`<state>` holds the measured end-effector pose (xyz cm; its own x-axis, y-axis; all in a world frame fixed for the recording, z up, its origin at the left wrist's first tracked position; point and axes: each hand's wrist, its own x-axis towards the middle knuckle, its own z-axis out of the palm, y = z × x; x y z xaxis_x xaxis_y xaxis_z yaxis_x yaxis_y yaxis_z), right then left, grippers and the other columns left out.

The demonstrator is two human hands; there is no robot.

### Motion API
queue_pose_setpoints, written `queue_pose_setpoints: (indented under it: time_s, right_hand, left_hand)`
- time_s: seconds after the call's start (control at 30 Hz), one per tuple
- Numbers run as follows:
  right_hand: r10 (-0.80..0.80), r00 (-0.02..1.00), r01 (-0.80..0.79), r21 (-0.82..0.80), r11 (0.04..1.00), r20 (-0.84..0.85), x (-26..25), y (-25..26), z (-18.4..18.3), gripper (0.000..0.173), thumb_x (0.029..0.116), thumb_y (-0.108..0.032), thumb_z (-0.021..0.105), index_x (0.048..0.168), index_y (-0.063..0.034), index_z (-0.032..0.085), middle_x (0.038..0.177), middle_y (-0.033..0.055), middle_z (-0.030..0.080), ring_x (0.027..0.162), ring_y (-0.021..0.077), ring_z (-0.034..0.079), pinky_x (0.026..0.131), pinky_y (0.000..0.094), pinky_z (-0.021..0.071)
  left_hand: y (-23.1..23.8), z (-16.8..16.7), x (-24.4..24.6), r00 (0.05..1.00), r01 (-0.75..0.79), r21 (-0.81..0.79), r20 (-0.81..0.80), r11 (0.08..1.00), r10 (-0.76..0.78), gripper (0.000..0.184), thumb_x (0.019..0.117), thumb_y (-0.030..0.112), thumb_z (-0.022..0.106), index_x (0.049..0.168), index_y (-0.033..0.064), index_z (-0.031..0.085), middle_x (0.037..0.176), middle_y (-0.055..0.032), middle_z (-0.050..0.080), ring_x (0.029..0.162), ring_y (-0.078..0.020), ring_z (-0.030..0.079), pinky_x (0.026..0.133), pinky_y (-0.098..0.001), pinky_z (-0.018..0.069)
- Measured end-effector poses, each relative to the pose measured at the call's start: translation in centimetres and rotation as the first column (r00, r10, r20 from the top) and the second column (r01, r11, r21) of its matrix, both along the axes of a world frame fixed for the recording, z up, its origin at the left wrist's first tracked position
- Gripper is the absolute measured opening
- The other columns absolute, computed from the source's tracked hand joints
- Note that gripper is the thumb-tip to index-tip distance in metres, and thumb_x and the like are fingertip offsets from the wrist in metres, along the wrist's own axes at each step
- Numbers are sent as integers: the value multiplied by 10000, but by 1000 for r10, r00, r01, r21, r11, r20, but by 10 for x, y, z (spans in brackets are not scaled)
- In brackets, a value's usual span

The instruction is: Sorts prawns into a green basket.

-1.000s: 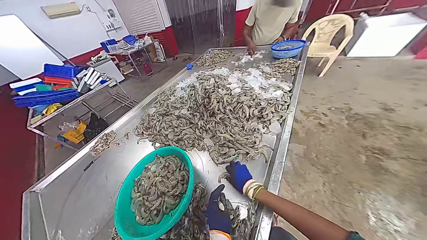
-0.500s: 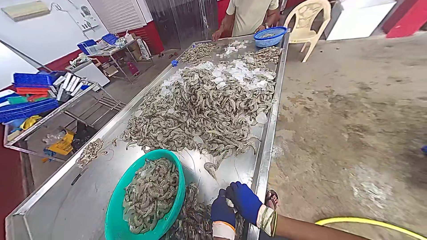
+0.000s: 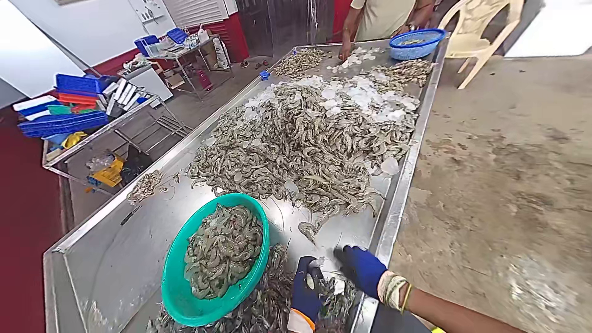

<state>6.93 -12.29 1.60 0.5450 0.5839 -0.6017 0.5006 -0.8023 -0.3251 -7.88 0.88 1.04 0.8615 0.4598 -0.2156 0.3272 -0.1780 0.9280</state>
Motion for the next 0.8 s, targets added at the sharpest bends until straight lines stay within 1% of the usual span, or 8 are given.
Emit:
queue_pose_setpoints:
  time_s: [0.1,0.3,0.4,0.47,0.57,0.63,0.73,0.8]
  right_hand:
    - [34,996,-27,83,996,-77,2,36,26,375,1071,-351,504,1229,-59,677,1240,238,669,1166,435,651,941,653,515]
    - [25,995,-29,34,999,99,25,124,8,450,1033,-384,584,1307,-28,622,1312,257,629,1200,457,630,950,631,515]
    - [131,983,-130,-20,991,130,10,106,-5,324,1024,-126,555,1321,-8,608,1309,287,613,1204,486,612,954,632,515]
    - [142,982,-133,-73,988,128,5,84,-3,365,982,-64,583,1343,-14,599,1337,289,599,1216,494,602,958,638,511]
    - [118,982,-102,-110,989,149,7,64,9,451,936,-128,685,1368,-27,603,1419,261,553,1289,497,538,1000,648,475]
    - [159,977,-151,-63,987,146,6,62,9,461,922,-195,728,1349,-52,625,1418,255,559,1304,503,521,1009,667,461]
    - [200,976,-200,-6,980,85,-9,66,-4,362,960,-5,622,1321,-18,627,1356,286,583,1272,522,541,1005,664,480]
    - [183,983,-183,-12,983,18,-20,62,-5,370,963,22,599,1333,41,585,1303,322,600,1235,520,573,1009,646,480]
  left_hand:
    - [4,-5,-7,985,-148,30,97,988,145,297,981,21,558,1228,-139,600,1128,-230,657,985,-179,661,898,-304,560]
    - [15,-13,-9,969,-224,207,149,952,196,304,931,65,615,1184,-101,643,1154,-219,685,1072,-221,673,987,-374,542]
    - [13,-5,-16,975,-222,275,55,935,216,324,975,105,610,1256,-51,647,1167,-204,704,1075,-262,693,989,-434,542]
    - [9,9,-17,972,-230,292,25,928,233,333,994,71,589,1302,-52,621,1188,-240,696,1100,-329,688,1003,-496,526]
    - [12,1,-19,937,-344,213,145,914,319,340,969,12,567,1287,-99,614,1188,-256,675,1086,-283,671,989,-408,529]
    - [15,-10,-20,915,-389,84,152,918,374,366,981,28,585,1308,-137,584,1284,-291,627,1124,-253,668,992,-357,545]
    - [14,-15,-16,888,-454,0,87,891,452,361,987,129,654,1266,-97,614,1072,-215,678,742,-166,668,681,-344,593]
    - [13,-10,-10,921,-388,79,62,918,384,319,1015,177,612,1220,-65,651,968,-172,691,655,-150,650,626,-342,589]
